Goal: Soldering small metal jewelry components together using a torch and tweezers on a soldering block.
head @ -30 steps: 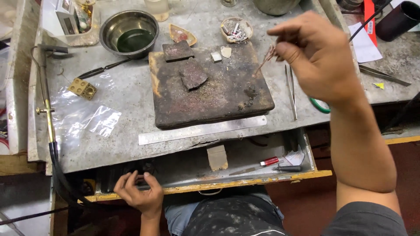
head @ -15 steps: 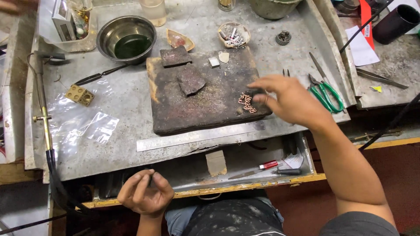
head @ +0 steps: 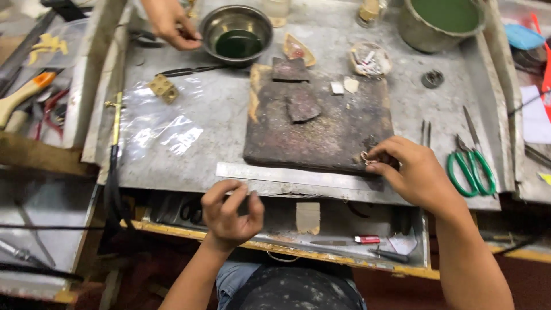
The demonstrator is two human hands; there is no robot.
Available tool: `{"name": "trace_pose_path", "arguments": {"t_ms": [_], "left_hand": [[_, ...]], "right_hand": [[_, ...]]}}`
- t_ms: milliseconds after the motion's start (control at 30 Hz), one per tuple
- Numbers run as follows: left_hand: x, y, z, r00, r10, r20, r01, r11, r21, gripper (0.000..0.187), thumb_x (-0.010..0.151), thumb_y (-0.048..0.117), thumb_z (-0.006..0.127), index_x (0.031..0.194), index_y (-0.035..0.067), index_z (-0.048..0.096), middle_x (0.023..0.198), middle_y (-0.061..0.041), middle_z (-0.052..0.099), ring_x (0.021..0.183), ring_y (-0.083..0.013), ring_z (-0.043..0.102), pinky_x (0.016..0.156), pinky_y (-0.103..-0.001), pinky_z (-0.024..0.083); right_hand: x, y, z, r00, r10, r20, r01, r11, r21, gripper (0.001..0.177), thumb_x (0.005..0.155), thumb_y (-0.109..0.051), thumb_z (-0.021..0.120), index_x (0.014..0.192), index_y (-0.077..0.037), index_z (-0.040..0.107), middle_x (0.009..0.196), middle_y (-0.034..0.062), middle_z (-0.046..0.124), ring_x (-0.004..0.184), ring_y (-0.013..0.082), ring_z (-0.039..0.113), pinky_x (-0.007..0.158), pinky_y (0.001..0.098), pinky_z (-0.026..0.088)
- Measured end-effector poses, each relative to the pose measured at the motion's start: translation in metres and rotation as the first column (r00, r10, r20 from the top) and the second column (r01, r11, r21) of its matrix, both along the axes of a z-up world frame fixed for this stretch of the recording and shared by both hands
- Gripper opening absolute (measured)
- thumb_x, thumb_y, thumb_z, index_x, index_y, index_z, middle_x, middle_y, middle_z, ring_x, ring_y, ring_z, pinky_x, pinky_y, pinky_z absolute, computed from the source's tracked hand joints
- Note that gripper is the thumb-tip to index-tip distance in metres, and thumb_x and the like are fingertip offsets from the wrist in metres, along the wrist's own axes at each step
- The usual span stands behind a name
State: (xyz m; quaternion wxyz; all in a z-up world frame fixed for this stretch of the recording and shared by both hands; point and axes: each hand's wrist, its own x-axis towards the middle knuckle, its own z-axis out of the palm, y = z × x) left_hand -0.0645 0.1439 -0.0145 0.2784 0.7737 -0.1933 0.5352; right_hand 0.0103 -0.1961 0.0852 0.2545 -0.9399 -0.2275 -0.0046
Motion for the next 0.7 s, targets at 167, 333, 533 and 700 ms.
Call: {"name": "trace_pose_path", "arguments": {"t_ms": [167,333,533,700], "left_hand": [[0.013,-0.020,0.045,0.981,-0.183,-0.068,0.186,0.982,0.043,0.016,0.095,0.009,0.063,0.108,0.001,0.063,0.104,-0.018,0.060,0.086,-0.0303,0.063,0.073,-0.038,0.059],[0.047,-0.048,0.082,0.874,-0.435,-0.217,0.453,0.890,0.041,0.021,0.092,0.006,0.062,0.112,-0.001,0.060,0.107,-0.020,0.059,0.094,-0.0338,0.062,0.074,-0.041,0.053],[0.110,-0.107,0.087,0.664,-0.538,-0.519,0.615,0.788,-0.031,0.057,0.091,0.032,0.073,0.136,0.008,0.048,0.127,-0.016,0.064,0.113,-0.0357,0.066,0.088,-0.046,0.055],[0.133,-0.123,0.102,0.350,-0.621,-0.701,0.646,0.702,-0.299,0.018,0.089,0.026,0.068,0.100,0.013,0.069,0.093,-0.012,0.080,0.087,-0.0303,0.076,0.070,-0.040,0.052]], "right_hand": [[0.004,-0.002,-0.001,0.993,-0.114,0.038,0.115,0.992,-0.049,0.019,0.096,-0.016,0.068,0.114,-0.013,0.075,0.106,0.0055,0.071,0.092,0.0214,0.066,0.079,0.0344,0.049],[0.004,0.010,0.023,0.978,-0.123,0.169,0.097,0.983,0.157,0.017,0.098,0.000,0.070,0.115,0.000,0.071,0.108,0.0122,0.075,0.097,0.0208,0.070,0.088,0.0310,0.056],[0.003,0.031,0.045,0.984,-0.065,0.167,-0.018,0.889,0.458,0.029,0.095,0.013,0.071,0.122,0.010,0.060,0.113,0.0206,0.068,0.102,0.0241,0.069,0.097,0.0300,0.058],[0.006,0.033,0.051,0.978,-0.084,0.190,-0.018,0.875,0.483,0.031,0.089,0.010,0.078,0.115,0.008,0.063,0.107,0.0197,0.070,0.097,0.0225,0.069,0.091,0.0290,0.059]]}}
